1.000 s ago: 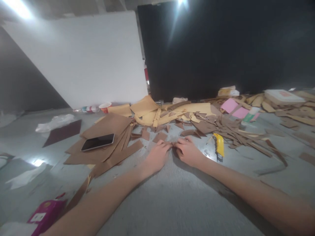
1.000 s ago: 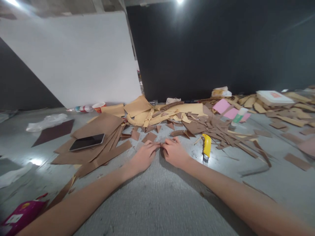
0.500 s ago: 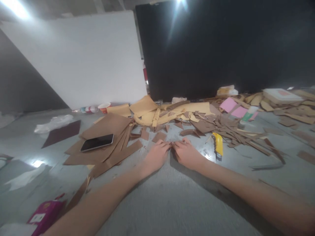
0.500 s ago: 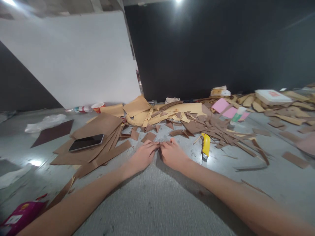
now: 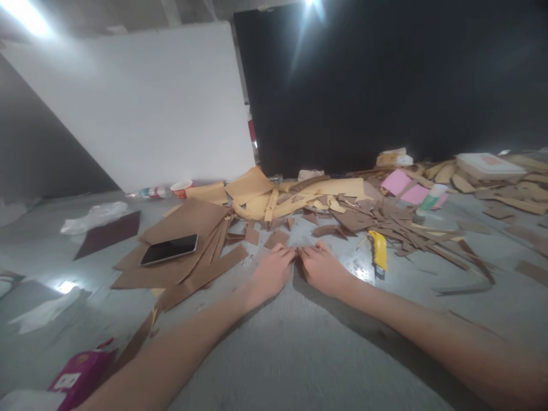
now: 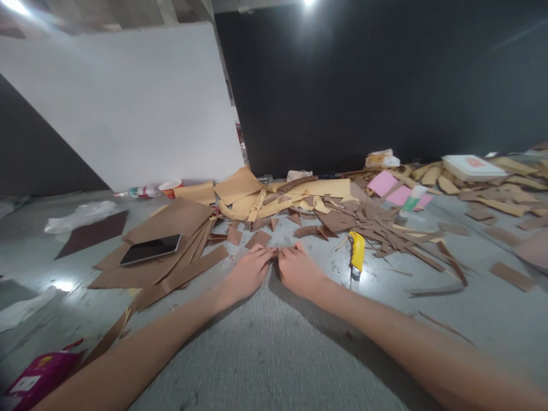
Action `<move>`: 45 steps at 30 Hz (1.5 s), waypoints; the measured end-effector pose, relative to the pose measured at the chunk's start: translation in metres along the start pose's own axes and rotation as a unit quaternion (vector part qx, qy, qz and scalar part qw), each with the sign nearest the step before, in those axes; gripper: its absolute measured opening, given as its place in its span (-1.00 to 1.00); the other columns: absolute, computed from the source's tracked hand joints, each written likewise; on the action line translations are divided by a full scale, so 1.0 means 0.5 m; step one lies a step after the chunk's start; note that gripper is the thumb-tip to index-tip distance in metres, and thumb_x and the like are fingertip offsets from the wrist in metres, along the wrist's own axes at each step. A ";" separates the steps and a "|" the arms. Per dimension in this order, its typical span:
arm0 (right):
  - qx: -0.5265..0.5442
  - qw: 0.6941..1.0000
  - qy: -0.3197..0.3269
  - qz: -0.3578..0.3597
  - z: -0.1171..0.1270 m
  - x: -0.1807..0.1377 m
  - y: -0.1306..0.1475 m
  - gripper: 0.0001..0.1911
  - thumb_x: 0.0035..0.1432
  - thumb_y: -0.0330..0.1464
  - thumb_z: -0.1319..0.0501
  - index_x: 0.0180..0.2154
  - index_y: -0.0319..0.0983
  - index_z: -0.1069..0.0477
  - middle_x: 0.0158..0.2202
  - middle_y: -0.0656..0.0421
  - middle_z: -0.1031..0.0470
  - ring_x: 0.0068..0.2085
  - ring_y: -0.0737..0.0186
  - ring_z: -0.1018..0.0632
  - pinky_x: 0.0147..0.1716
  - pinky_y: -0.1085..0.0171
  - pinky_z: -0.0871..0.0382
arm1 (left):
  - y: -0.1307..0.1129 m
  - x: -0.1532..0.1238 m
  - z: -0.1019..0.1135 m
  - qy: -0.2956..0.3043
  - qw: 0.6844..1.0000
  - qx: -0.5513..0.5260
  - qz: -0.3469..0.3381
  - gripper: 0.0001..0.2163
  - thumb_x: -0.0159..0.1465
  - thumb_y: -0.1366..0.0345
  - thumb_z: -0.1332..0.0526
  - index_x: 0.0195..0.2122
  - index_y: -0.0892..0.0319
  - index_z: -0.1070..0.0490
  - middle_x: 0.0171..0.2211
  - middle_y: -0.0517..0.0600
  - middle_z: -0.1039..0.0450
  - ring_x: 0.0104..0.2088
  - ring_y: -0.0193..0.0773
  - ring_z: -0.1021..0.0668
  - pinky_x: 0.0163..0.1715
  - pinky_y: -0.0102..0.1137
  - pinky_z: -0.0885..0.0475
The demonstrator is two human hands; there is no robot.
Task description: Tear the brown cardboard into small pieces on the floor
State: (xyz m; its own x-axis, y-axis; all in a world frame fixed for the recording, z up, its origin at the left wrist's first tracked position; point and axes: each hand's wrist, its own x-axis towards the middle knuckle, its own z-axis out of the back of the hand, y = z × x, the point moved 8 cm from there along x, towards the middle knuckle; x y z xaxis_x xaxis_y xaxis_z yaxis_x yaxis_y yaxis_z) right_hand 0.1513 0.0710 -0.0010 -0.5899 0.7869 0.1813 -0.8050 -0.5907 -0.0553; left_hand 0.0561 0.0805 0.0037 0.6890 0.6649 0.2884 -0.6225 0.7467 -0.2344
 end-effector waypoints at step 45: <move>-0.035 0.998 -0.030 0.033 -0.002 -0.005 -0.012 -0.73 0.31 -0.50 -0.11 -0.22 -0.39 -0.61 -0.35 -0.04 -0.64 -0.33 0.06 -0.59 0.02 0.03 -0.18 | -0.016 -0.006 -0.007 0.029 0.995 0.091 -0.026 -0.57 0.48 0.41 0.02 0.35 0.23 -0.28 0.23 0.17 -0.42 0.17 0.00 -0.43 0.19 -0.13 -0.34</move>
State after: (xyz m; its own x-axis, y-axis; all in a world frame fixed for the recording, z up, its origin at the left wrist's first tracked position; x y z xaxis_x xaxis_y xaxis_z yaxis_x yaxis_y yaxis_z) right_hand 0.1575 0.0725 -0.0020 -0.6385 0.7335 0.2329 -0.7683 -0.6254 -0.1364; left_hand 0.0604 0.0726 0.0014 0.7393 0.6293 0.2396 -0.6385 0.7682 -0.0473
